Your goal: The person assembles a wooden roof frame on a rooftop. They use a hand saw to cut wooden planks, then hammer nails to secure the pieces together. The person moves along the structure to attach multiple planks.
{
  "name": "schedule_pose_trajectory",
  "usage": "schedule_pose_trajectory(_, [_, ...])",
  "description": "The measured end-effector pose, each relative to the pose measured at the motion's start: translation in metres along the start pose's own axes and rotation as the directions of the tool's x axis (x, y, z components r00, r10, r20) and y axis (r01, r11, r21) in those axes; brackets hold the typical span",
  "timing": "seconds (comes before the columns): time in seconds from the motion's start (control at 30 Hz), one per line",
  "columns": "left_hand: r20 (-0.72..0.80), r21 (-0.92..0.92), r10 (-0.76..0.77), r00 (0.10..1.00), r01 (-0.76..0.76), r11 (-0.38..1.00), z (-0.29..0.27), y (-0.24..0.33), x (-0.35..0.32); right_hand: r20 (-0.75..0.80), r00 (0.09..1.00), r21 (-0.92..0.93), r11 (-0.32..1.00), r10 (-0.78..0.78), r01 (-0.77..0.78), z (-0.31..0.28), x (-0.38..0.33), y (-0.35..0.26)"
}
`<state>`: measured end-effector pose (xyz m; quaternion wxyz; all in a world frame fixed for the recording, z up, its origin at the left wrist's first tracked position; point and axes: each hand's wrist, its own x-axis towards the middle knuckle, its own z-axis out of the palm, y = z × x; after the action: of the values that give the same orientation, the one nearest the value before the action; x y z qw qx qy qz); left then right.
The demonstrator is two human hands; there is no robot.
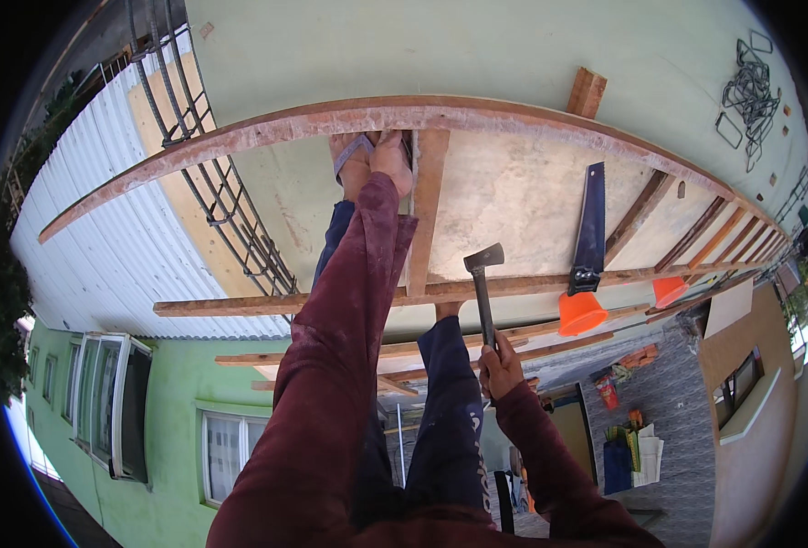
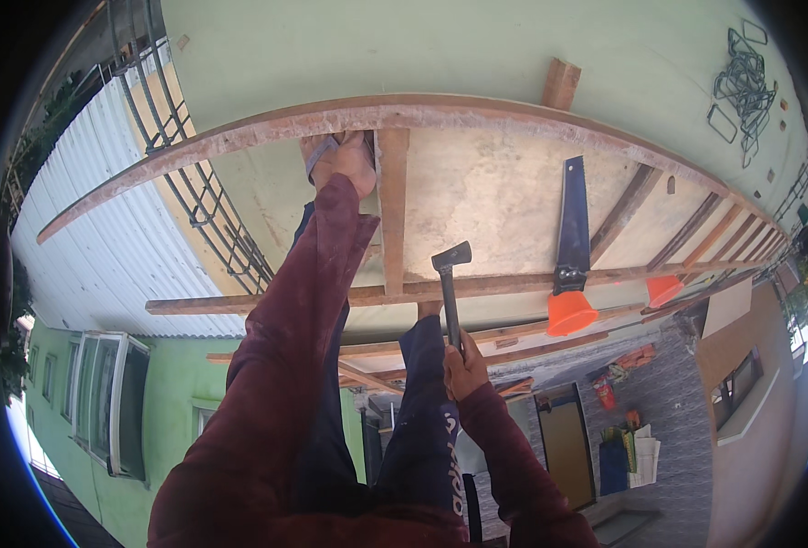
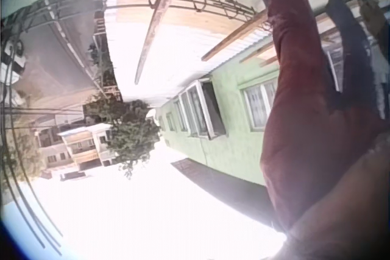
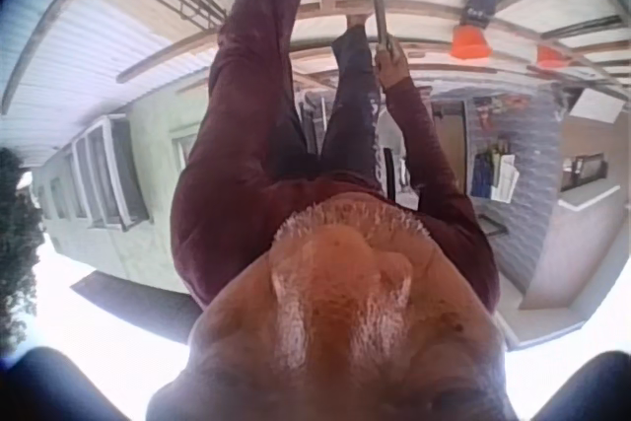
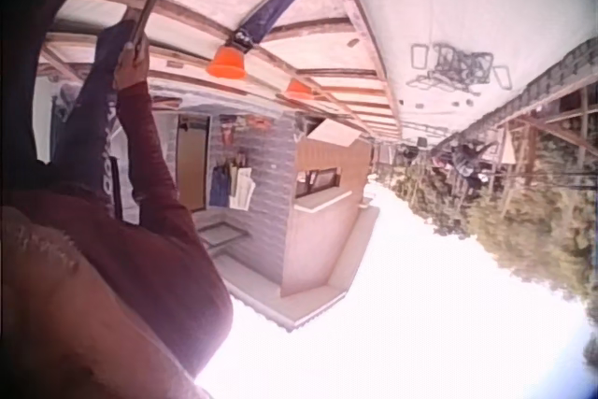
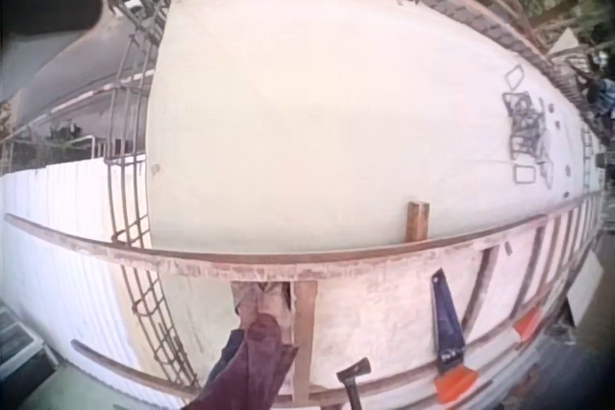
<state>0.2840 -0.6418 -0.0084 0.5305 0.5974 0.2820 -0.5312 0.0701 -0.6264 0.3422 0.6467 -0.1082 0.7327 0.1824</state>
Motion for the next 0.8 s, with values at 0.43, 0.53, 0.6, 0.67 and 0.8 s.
schedule_pose_trajectory(0.43, [0.492, 0.548, -0.126, 0.861, -0.194, 0.813, 0.013, 0.164, -0.098, 0.009, 0.941, -0.351, 0.880, -0.339, 0.320, -0.047, -0.057, -0.106])
schedule_pose_trajectory(0.53, [0.445, 0.524, 0.046, 0.894, -0.303, 0.796, 0.065, 0.178, -0.047, 0.058, 0.880, -0.421, 0.788, -0.472, 0.450, -0.055, -0.048, -0.165])
schedule_pose_trajectory(0.6, [0.436, 0.566, 0.047, 0.899, -0.315, 0.762, 0.083, 0.162, -0.008, 0.104, 0.889, -0.422, 0.790, -0.446, 0.445, -0.053, -0.037, -0.214])
schedule_pose_trajectory(0.67, [0.459, 0.592, 0.010, 0.888, -0.314, 0.742, 0.091, 0.143, 0.015, 0.114, 0.898, -0.456, 0.780, -0.425, 0.428, -0.043, -0.029, -0.251])
schedule_pose_trajectory(0.8, [0.400, 0.661, 0.037, 0.916, -0.316, 0.681, 0.091, 0.131, 0.017, 0.182, 0.880, -0.488, 0.737, -0.438, 0.468, -0.031, -0.008, -0.273])
